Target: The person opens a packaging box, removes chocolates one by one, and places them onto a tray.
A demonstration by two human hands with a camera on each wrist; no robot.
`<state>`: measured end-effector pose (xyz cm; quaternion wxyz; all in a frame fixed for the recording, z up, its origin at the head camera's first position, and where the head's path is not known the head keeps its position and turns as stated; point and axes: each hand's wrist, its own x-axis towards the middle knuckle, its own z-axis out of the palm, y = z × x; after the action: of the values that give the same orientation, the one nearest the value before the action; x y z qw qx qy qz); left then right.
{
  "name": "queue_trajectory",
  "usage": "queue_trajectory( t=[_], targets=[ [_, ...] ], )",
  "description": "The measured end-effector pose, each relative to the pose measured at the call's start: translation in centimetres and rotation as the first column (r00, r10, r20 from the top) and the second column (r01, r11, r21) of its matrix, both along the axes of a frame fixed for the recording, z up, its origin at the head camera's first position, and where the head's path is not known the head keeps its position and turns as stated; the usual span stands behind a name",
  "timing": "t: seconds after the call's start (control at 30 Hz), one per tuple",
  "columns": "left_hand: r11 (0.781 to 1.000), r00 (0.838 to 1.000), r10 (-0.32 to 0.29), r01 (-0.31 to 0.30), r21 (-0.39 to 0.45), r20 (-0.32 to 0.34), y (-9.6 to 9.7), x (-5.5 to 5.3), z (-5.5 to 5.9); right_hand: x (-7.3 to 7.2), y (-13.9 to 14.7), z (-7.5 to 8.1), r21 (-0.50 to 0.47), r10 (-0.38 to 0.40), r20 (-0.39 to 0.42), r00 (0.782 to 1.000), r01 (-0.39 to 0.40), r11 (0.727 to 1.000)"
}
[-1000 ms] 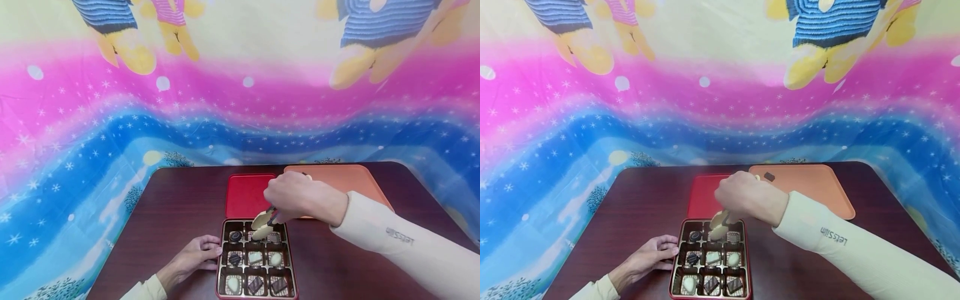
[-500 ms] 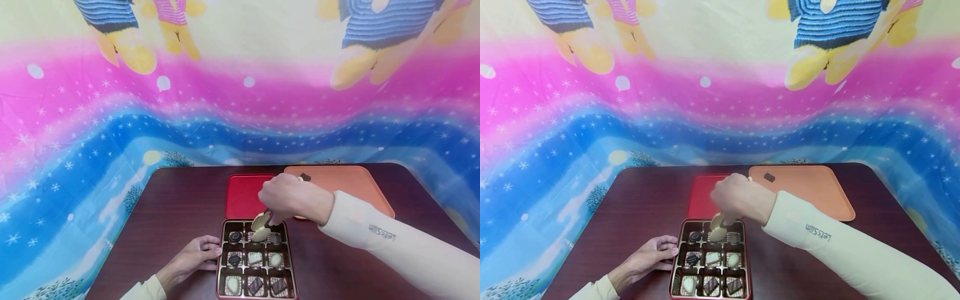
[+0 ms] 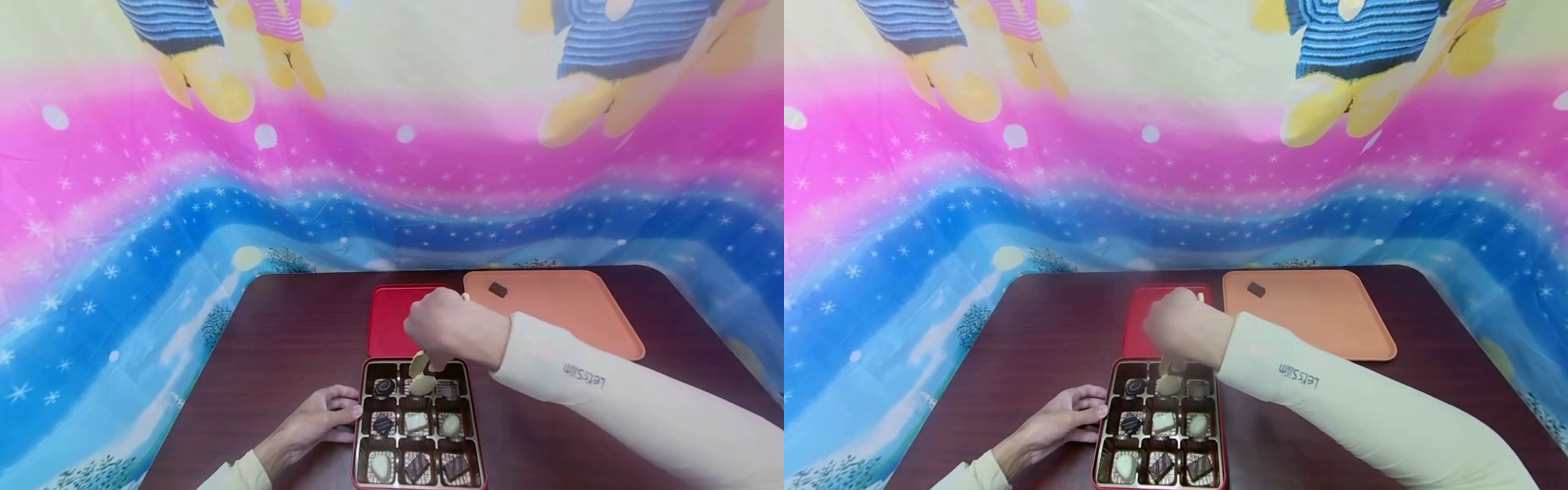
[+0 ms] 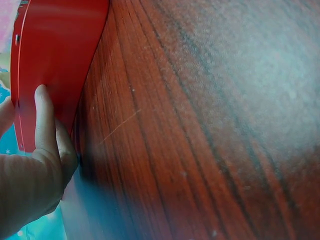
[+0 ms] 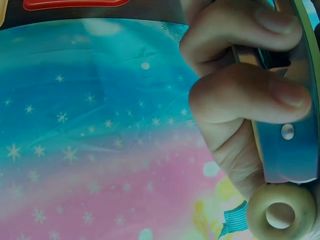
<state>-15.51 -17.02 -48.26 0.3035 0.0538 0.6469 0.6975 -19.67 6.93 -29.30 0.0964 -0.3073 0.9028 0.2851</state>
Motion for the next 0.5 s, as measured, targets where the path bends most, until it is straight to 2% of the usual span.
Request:
queue_trajectory(
  t=[0.23,0.5],
  targets=[
    [1.000,1.000,-0.007,0.007,0.004,0.000,0.0,0.0,0.1,0.0,-1.0,-0.5,0.063,-0.047,0.020,0.999,0.045,0.997],
    [1.000,1.000,-0.010,0.010,0.001,-0.001,0.0,0.0,0.1,0.0,-1.4,-0.8,0.080,-0.039,0.029,0.999,0.036,0.996]
  ],
)
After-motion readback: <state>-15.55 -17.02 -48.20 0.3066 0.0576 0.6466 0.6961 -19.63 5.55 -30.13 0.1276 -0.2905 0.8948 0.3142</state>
